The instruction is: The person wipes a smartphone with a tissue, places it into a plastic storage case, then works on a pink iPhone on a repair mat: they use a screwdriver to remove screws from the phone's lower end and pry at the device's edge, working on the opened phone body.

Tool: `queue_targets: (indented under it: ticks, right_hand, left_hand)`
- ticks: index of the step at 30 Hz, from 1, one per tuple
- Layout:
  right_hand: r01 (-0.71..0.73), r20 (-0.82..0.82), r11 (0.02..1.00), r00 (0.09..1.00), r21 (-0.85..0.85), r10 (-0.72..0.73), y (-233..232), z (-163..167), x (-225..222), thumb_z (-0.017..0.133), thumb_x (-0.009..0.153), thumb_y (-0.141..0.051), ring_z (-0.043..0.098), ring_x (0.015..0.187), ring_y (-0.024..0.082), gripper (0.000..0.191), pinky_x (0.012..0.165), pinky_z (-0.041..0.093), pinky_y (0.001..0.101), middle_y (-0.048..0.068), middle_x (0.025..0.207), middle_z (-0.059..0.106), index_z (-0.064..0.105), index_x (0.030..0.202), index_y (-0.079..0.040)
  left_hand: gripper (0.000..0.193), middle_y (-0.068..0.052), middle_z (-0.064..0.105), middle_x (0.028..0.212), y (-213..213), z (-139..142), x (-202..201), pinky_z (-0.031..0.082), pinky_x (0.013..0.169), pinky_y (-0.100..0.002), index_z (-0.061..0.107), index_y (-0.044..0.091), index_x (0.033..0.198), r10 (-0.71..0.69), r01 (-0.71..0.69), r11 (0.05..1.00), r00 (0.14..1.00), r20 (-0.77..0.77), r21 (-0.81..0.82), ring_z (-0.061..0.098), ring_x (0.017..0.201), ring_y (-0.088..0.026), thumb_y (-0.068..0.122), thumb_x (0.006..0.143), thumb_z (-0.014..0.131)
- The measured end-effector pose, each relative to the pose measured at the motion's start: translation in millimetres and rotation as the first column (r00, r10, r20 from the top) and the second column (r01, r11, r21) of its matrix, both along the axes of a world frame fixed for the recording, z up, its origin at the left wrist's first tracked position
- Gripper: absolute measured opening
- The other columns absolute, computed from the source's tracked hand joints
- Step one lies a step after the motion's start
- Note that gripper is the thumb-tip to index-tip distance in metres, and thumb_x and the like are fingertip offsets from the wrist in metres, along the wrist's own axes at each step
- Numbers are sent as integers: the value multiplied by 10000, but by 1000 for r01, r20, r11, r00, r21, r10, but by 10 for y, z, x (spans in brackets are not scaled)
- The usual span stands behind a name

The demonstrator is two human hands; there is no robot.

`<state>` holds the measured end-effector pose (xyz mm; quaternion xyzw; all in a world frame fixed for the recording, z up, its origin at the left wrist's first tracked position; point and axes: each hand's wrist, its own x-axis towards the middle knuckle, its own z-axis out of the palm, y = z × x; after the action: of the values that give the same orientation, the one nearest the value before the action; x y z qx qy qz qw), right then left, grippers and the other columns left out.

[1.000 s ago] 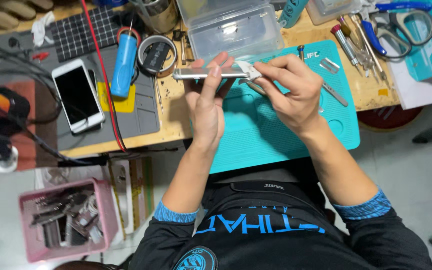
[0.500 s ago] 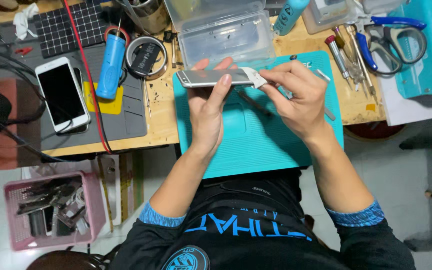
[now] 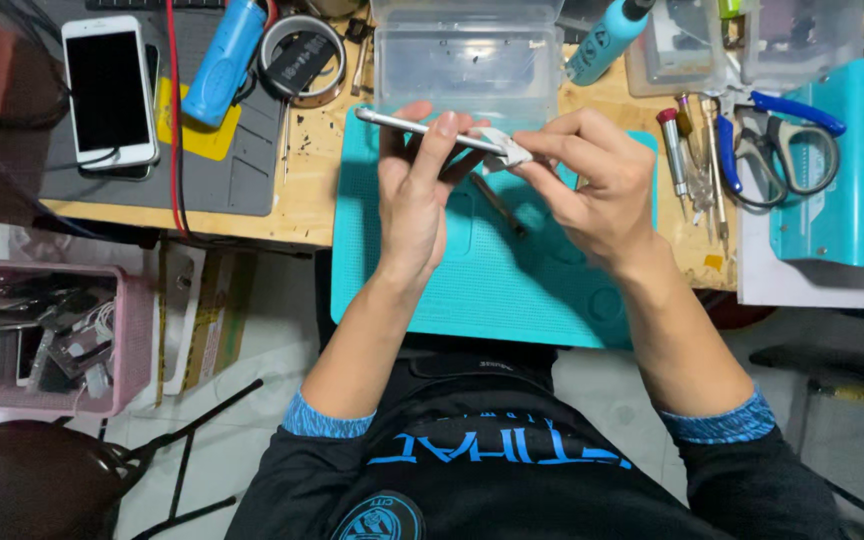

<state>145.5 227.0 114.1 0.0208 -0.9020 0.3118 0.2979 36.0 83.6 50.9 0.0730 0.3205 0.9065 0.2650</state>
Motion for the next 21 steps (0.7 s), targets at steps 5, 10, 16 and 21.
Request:
queue_targets:
  ticks: [5, 10, 16, 21]
  right_hand:
    - [43, -59, 998, 997, -39, -46, -246, -162, 5, 837, 942, 14, 676, 860, 199, 253, 739, 528, 289, 119, 1020, 692, 758, 1182, 1]
    - [83, -91, 991, 992, -106, -93, -462, -256, 15, 844, 933, 11, 679, 905, 211, 269, 757, 535, 291, 114, 1020, 694, 760, 1189, -4]
    - [66, -75, 996, 995, -60, -70, -375, -221, 44, 836, 923, 19, 685, 893, 207, 266, 778, 538, 302, 112, 1009, 699, 761, 1177, -9]
    - [-11, -35, 997, 999, -80, 8, -43, -77, -104, 831, 915, 12, 685, 834, 187, 248, 731, 538, 291, 101, 975, 696, 769, 1153, -17]
  left_hand:
    - [404, -170, 680, 1090, -204, -57, -55, 607, 913, -455, 494, 24, 1262, -51, 53, 998, 998, 39, -36, 723, 1057, -319, 256, 1000, 696]
    - [346, -142, 700, 1052, -350, -77, -78, 611, 873, -451, 552, 65, 1205, -82, 83, 995, 996, 41, -46, 738, 1022, -292, 325, 1006, 663]
    - [313, -134, 718, 1031, -301, -99, 16, 616, 907, -461, 576, 61, 1157, -90, 90, 996, 994, 63, -2, 734, 1022, -276, 340, 1032, 641]
    - [295, -114, 714, 1049, -37, -52, -68, 608, 897, -458, 585, 74, 1167, -32, 32, 999, 998, 58, 3, 719, 1011, -253, 328, 1028, 639]
